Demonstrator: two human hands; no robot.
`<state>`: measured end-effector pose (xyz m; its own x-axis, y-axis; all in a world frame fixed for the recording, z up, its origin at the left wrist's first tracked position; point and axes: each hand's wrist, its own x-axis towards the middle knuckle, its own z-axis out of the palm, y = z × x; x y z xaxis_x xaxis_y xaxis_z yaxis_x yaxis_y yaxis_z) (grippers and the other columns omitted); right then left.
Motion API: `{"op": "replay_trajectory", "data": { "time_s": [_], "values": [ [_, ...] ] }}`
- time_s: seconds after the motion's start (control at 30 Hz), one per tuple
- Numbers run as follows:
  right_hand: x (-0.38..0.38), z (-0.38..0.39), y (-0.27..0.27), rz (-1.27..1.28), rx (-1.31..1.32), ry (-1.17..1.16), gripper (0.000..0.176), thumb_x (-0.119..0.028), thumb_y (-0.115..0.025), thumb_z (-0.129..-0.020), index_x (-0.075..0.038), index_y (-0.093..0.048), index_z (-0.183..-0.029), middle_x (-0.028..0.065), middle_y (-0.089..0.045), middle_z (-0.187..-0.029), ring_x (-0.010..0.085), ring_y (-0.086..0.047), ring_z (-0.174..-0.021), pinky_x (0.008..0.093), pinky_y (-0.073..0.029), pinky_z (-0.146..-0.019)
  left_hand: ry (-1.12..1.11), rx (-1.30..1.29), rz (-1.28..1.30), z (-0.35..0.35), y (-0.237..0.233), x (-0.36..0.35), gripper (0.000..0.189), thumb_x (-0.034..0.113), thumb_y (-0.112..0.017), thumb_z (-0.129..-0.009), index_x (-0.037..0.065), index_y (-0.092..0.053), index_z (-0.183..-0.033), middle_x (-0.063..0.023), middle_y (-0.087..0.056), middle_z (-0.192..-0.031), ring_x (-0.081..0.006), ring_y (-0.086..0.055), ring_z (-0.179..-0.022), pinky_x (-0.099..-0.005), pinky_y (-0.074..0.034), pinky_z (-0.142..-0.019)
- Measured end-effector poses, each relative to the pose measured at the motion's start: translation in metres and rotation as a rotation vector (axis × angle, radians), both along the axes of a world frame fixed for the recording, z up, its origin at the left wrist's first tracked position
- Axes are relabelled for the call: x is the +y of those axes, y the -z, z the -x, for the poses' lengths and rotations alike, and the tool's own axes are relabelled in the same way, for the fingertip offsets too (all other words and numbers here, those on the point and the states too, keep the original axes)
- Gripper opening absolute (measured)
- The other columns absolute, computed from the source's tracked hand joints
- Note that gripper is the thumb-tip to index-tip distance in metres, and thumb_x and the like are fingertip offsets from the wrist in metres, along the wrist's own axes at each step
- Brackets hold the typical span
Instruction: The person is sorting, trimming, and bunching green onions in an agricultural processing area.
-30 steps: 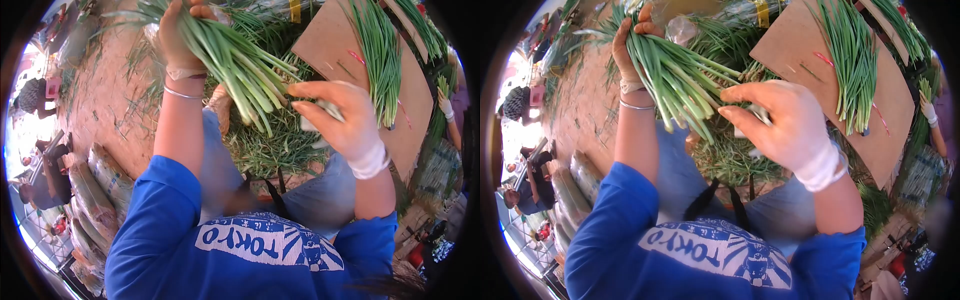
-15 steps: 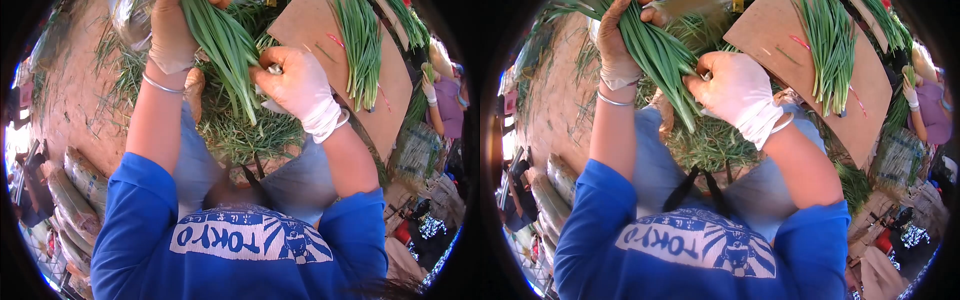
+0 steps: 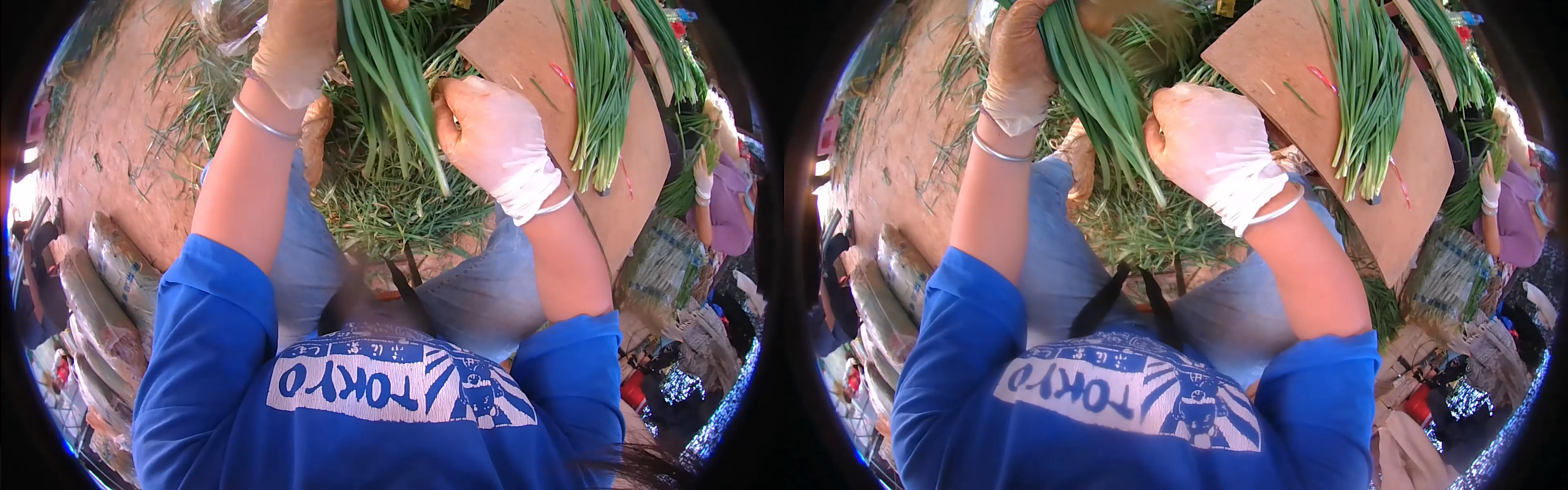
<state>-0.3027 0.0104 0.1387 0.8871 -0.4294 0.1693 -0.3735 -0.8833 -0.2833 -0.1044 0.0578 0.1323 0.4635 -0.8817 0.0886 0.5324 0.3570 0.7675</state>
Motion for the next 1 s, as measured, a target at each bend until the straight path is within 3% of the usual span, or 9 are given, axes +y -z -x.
{"op": "replay_trajectory", "data": {
  "time_s": [0.17,0.4,0.53,0.63,0.77,0.8,0.9,0.93,1.0],
  "values": [
    [-0.009,0.004,-0.002,-0.293,-0.068,0.041,0.015,-0.019,-0.057,-0.078,-0.005,-0.064,-0.079,0.0110,-0.063,-0.074,0.0307,-0.061,-0.069,0.0380,-0.048,-0.062,-0.111,-0.180,-0.107,-0.005,-0.005,0.004,0.042,0.019,-0.061,-0.086,0.002,-0.047,-0.122,-0.0108,-0.065,-0.081,-0.0177,-0.062,-0.062,-0.0307,-0.053,-0.057],
    [-0.006,0.010,-0.005,-0.715,-0.094,0.206,0.024,-0.026,-0.063,-0.077,-0.005,-0.068,-0.087,0.0141,-0.066,-0.081,0.0305,-0.063,-0.074,0.0366,-0.049,-0.066,0.003,0.018,0.104,-0.019,0.008,0.004,0.044,0.017,-0.056,-0.089,0.003,-0.044,-0.128,-0.0096,-0.066,-0.086,-0.0176,-0.062,-0.062,-0.0313,-0.052,-0.059],
    [-0.004,0.004,-0.003,-0.465,-0.048,0.062,0.026,-0.025,-0.065,-0.077,-0.005,-0.068,-0.092,0.0144,-0.065,-0.083,0.0299,-0.062,-0.079,0.0349,-0.048,-0.070,0.144,0.177,0.208,-0.016,0.009,0.001,0.043,0.017,-0.055,-0.089,0.005,-0.044,-0.129,-0.0096,-0.066,-0.087,-0.0176,-0.061,-0.062,-0.0314,-0.052,-0.059],
    [0.002,0.001,-0.002,-0.536,-0.040,0.067,0.027,-0.025,-0.065,-0.076,-0.004,-0.068,-0.092,0.0149,-0.065,-0.082,0.0301,-0.062,-0.079,0.0351,-0.048,-0.070,0.142,0.192,0.203,-0.012,0.006,0.002,0.042,0.018,-0.055,-0.089,0.005,-0.045,-0.128,-0.0089,-0.066,-0.087,-0.0170,-0.061,-0.064,-0.0310,-0.052,-0.061],
    [0.011,0.001,0.006,-0.890,-0.095,0.103,0.027,-0.023,-0.064,-0.075,-0.003,-0.067,-0.093,0.0157,-0.065,-0.082,0.0307,-0.062,-0.078,0.0358,-0.048,-0.070,0.256,0.200,0.312,-0.015,0.008,-0.003,0.045,0.018,-0.057,-0.088,0.006,-0.043,-0.129,-0.0079,-0.066,-0.085,-0.0167,-0.060,-0.063,-0.0295,-0.052,-0.063],
    [0.011,0.001,0.008,-0.757,-0.131,0.052,0.027,-0.022,-0.063,-0.074,-0.002,-0.066,-0.091,0.0165,-0.064,-0.082,0.0319,-0.062,-0.078,0.0360,-0.048,-0.070,0.253,0.193,0.310,-0.014,0.010,-0.002,0.045,0.018,-0.057,-0.088,0.006,-0.043,-0.129,-0.0079,-0.066,-0.085,-0.0167,-0.060,-0.063,-0.0295,-0.052,-0.063],
    [0.014,-0.006,-0.007,-0.546,-0.002,0.108,0.026,-0.022,-0.063,-0.073,-0.001,-0.066,-0.088,0.0177,-0.063,-0.080,0.0332,-0.061,-0.077,0.0367,-0.048,-0.070,0.088,0.201,0.111,0.004,-0.003,0.003,0.046,0.016,-0.055,-0.087,0.004,-0.042,-0.129,-0.0083,-0.065,-0.085,-0.0161,-0.059,-0.062,-0.0313,-0.051,-0.062],
    [0.013,-0.007,-0.005,-0.573,-0.034,0.138,0.024,-0.020,-0.062,-0.072,0.000,-0.065,-0.086,0.0184,-0.063,-0.079,0.0336,-0.061,-0.076,0.0374,-0.048,-0.068,0.097,-0.060,-0.198,0.000,-0.002,0.013,0.039,0.029,-0.055,-0.085,0.000,-0.057,-0.111,-0.0048,-0.063,-0.080,-0.0135,-0.061,-0.069,-0.0260,-0.050,-0.062],
    [0.009,-0.003,0.001,-0.595,-0.080,0.171,0.021,-0.017,-0.062,-0.072,0.001,-0.064,-0.084,0.0191,-0.062,-0.078,0.0335,-0.060,-0.073,0.0381,-0.046,-0.066,-0.028,-0.049,-0.113,0.012,-0.017,0.012,0.041,0.031,-0.055,-0.084,0.006,-0.053,-0.117,-0.0056,-0.064,-0.079,-0.0140,-0.061,-0.061,-0.0270,-0.049,-0.053]
  ]
}}
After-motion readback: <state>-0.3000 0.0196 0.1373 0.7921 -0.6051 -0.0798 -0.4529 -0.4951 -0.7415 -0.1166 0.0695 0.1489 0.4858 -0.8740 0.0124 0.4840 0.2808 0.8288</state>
